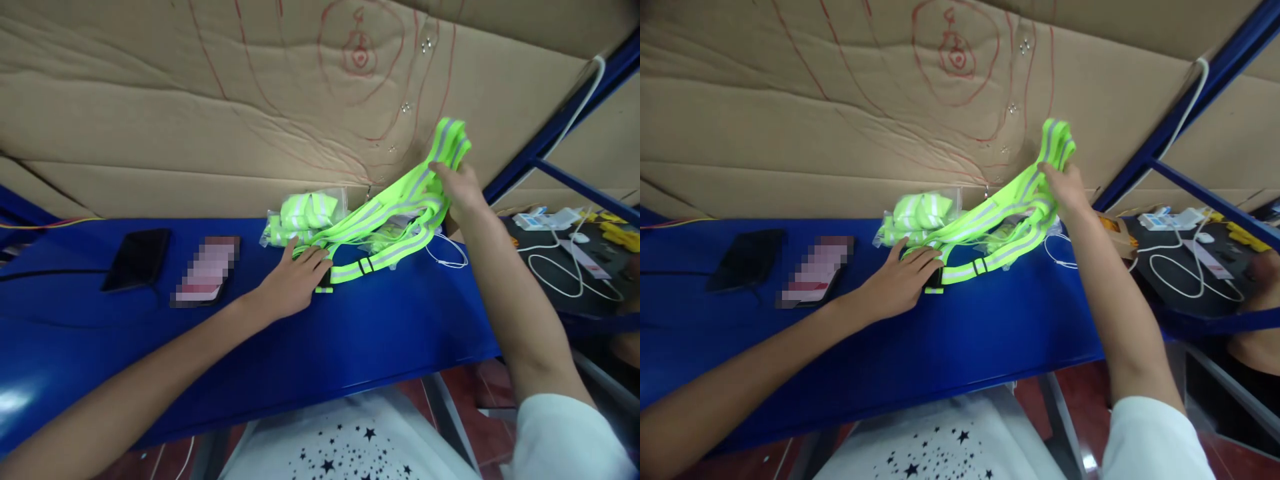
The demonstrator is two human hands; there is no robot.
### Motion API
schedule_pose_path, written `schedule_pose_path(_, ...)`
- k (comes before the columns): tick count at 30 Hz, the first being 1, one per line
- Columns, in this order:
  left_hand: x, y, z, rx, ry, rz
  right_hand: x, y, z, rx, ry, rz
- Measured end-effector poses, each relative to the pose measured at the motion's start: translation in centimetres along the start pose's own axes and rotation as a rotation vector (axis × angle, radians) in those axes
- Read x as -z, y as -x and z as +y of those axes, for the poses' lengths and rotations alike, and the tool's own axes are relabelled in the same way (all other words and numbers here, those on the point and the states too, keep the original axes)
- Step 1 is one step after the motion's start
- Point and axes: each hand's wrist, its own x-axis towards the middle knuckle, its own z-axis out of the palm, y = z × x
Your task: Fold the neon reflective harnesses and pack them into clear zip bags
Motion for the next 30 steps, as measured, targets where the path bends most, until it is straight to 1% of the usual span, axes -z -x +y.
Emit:
schedule_pose_path(2, 0.3, -0.2, -0.8, 0.017, 0.011, -0.038, 0.2, 0.2, 2.2, -0.056, 0.126, 0.048)
schedule_pose_path(3, 0.3, -0.2, -1.2, 0.016, 0.022, -0.046, 0.3, 0.8, 2.6, -0.049, 0.208, 0.062)
schedule_pose_path(4, 0.3, -0.3, -1.6, 0.019, 0.03, -0.049, 0.3, 1.8, 2.7, -0.009, 0.282, 0.067)
schedule_pose_path(5, 0.3, -0.3, -1.9, 0.024, 0.037, -0.052, 0.2, 3.3, 2.4, 0.074, 0.377, 0.048)
schedule_pose_path(6, 0.2, -0.3, -2.3, 0.025, 0.044, -0.061, 0.0, 5.0, 1.9, 0.169, 0.43, -0.005)
schedule_pose_path(7, 0.2, -0.3, -2.6, 0.024, 0.051, -0.075, -0.4, 7.1, 1.3, 0.235, 0.432, -0.08)
schedule_pose_path(8, 0.1, -0.3, -2.9, 0.02, 0.058, -0.092, -0.9, 9.2, 0.6, 0.321, 0.422, -0.214)
schedule_pose_path(9, 0.1, -0.3, -3.1, 0.013, 0.059, -0.108, -1.6, 11.4, -0.1, 0.474, 0.434, -0.457)
schedule_pose_path(10, 0.1, -0.4, -3.2, 0.004, 0.055, -0.123, -2.4, 13.6, -0.6, 0.595, 0.465, -0.674)
schedule_pose_path(11, 0.2, -0.5, -3.3, -0.002, 0.046, -0.135, -3.3, 15.5, -1.0, 0.67, 0.522, -0.799)
schedule_pose_path(12, 0.3, -0.6, -3.3, -0.008, 0.034, -0.144, -4.3, 17.1, -1.2, 0.705, 0.601, -0.848)
schedule_pose_path(13, 0.4, -0.8, -3.2, -0.014, 0.022, -0.151, -5.3, 18.4, -1.3, 0.711, 0.679, -0.852)
schedule_pose_path(15, 0.7, -1.0, -2.9, -0.026, 0.005, -0.156, -7.0, 19.9, -0.9, 0.68, 0.77, -0.854)
schedule_pose_path(18, 1.3, -1.2, -2.3, -0.047, -0.045, -0.148, -8.8, 20.6, -0.2, 0.607, 0.795, -0.882)
schedule_pose_path(20, 1.7, -1.0, -1.9, -0.057, -0.084, -0.142, -9.1, 20.5, -0.1, 0.577, 0.783, -0.902)
schedule_pose_path(22, 2.2, -0.5, -1.6, -0.055, -0.076, -0.1, -8.4, 20.4, -0.4, 0.549, 0.766, -0.918)
schedule_pose_path(23, 2.6, -0.2, -1.4, -0.046, -0.052, -0.055, -7.8, 20.3, -0.8, 0.534, 0.743, -0.92)
schedule_pose_path(25, 3.4, 0.6, -1.3, 0.0, 0.018, 0.085, -5.7, 19.9, -1.6, 0.513, 0.638, -0.877)
schedule_pose_path(27, 4.2, 1.4, -1.3, 0.096, 0.129, 0.258, -3.0, 19.1, -2.3, 0.499, 0.47, -0.766)
schedule_pose_path(28, 4.6, 1.8, -1.4, 0.154, 0.229, 0.353, -1.3, 18.5, -2.5, 0.489, 0.406, -0.714)
schedule_pose_path(30, 5.2, 2.7, -1.6, 0.263, 0.521, 0.555, 2.4, 17.0, -2.4, 0.446, 0.331, -0.605)
